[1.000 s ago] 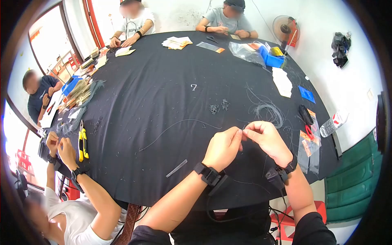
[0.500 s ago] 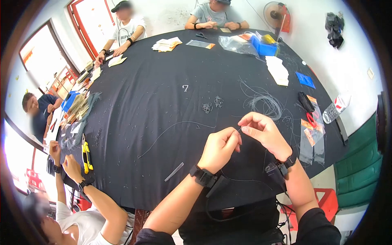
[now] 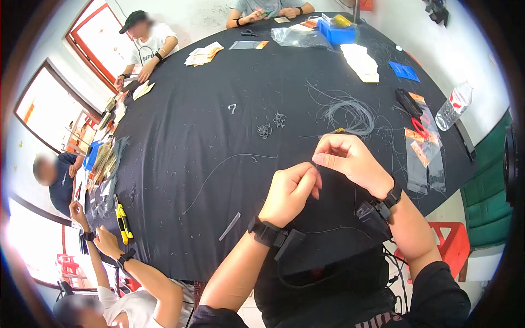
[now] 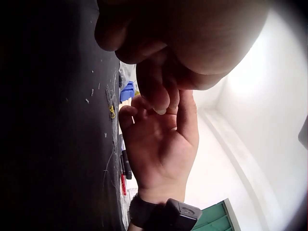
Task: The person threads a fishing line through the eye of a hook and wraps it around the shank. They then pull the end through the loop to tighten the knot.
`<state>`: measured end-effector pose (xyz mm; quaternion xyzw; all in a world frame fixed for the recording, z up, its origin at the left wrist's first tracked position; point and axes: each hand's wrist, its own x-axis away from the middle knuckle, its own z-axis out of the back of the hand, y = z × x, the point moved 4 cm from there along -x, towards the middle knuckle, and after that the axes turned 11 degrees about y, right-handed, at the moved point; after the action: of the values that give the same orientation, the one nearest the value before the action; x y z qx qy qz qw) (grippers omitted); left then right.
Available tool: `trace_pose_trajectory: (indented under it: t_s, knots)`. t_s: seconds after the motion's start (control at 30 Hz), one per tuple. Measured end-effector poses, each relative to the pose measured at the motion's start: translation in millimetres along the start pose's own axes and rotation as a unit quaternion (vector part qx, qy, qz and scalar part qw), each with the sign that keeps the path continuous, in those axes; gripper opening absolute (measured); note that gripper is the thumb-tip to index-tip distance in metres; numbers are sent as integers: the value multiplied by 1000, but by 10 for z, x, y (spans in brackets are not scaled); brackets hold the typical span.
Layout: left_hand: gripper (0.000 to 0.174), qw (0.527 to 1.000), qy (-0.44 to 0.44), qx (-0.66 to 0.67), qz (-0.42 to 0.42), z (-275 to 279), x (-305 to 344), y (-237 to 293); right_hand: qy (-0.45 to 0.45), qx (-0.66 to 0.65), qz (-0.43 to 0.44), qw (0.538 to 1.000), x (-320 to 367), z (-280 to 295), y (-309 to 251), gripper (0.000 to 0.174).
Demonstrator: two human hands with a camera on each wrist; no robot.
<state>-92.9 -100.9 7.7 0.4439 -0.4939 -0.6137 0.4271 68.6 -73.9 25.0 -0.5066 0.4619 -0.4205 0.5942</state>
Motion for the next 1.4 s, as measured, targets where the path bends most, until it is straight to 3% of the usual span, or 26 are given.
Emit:
trace_pose_trajectory:
  t_s: [0.23,0.6,1.13,1.23,1.33,1.4]
  knots:
    - [29,1000,11,8,7,-25,16,70,5,-33,-21,999,11,33,20,16]
    - [32,1000,16,14,14,-2,22,38,-15,41,51,998,-13,55,59,20]
    - [38,998,-18,57,31,-10,28,67,-14,-16,48,999,-8,52,43,16]
    - [35,996,36,65,45,33,21,54,-13,-32,45,998,-6,46,36,15]
    - [29,987,116,109,3,-5,-25,17,-12,-33,59,998,-12,45,38,14]
    - [25,987,108,121,13,4,-27,21,-9,-44,73,996,-17,25,45,14]
